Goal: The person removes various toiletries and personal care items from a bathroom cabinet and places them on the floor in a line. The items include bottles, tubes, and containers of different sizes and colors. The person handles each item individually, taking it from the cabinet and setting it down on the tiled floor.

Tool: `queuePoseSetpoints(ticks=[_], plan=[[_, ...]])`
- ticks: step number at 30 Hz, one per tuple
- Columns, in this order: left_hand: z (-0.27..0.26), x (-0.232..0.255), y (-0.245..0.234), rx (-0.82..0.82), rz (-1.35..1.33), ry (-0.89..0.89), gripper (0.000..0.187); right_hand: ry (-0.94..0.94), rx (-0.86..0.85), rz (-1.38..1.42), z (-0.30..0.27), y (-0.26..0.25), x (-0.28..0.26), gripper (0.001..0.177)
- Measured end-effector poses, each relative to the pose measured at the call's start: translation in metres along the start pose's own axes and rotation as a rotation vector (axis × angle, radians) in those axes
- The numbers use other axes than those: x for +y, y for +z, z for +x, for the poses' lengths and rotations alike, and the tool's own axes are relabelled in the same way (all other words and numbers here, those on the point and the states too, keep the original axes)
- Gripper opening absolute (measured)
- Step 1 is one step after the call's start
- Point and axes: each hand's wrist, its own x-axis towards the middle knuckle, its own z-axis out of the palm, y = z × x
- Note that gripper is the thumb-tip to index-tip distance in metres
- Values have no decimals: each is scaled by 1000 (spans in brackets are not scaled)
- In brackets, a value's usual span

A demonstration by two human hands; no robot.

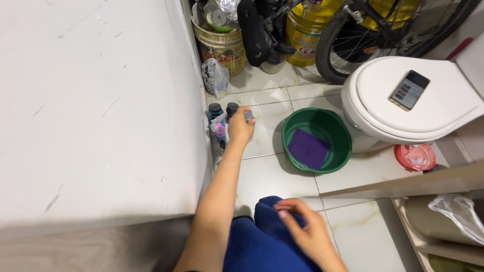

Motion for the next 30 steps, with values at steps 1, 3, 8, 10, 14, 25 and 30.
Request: queuePoseSetpoints(ticks=[1, 3, 8, 10, 14, 25, 30], plan=[[5, -17, 15, 33, 1, -44, 33, -57, -57, -23, 4, 10, -8, 21], [16, -47, 44, 108, -2, -134, 29, -16, -95, 40, 17, 25, -16, 24], [48, -114, 86, 95, 64, -142, 34, 99, -127, 77, 41, 33, -7, 24], [62, -136, 93, 47, 117, -118, 36, 116, -132, 161, 45, 30, 9, 23], [87, -166, 104, -38, 227, -106, 33, 275, -92, 229, 51, 20, 40, 23], [97, -212, 139, -101, 452, -129, 35, 387, -12, 188, 49, 16, 78, 24], [97, -210, 144, -132, 501, -146, 38, 499, 20, 200, 47, 13, 82, 25]])
